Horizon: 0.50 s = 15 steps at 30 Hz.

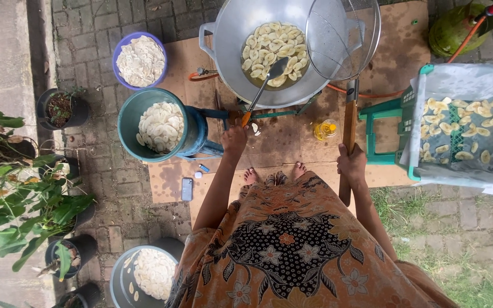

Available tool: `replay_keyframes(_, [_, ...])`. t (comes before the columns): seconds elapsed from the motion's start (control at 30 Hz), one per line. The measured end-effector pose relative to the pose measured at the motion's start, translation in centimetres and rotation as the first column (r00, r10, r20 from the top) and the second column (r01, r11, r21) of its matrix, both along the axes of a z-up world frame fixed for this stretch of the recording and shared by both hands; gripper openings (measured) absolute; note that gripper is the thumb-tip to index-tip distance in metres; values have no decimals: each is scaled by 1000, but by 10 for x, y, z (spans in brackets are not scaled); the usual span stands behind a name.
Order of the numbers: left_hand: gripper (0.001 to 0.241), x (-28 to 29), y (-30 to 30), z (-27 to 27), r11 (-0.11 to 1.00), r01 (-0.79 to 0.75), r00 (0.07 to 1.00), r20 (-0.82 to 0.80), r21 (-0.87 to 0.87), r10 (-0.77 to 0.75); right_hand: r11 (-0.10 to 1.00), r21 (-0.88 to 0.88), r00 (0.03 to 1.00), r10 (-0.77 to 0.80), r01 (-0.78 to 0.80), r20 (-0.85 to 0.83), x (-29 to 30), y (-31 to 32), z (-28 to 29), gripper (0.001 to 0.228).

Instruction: Frying a batch of crackers in a large wok filled with oil, using a spatula and slotted spoon to stir them.

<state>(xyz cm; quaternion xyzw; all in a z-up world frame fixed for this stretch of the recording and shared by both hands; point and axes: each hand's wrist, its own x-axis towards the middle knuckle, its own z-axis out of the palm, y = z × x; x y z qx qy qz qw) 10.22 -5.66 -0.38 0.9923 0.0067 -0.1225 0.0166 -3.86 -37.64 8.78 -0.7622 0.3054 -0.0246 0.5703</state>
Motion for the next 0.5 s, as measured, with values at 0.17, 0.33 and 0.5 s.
replay_keyframes(0.17, [51, 23, 1, -50, 999, 33, 998, 53, 15, -34, 1000, -4, 1000, -5, 5, -13, 5, -9, -5, 23])
replay_keyframes(0.33, [54, 20, -5, -27, 999, -14, 999, 44, -50, 17, 1000, 3, 1000, -6, 6, -20, 12, -16, -6, 23])
replay_keyframes(0.5, [46, 25, -16, -30, 993, 100, 986, 129, 56, -107, 1000, -4, 1000, 22, -22, -1, 18, -20, -11, 24])
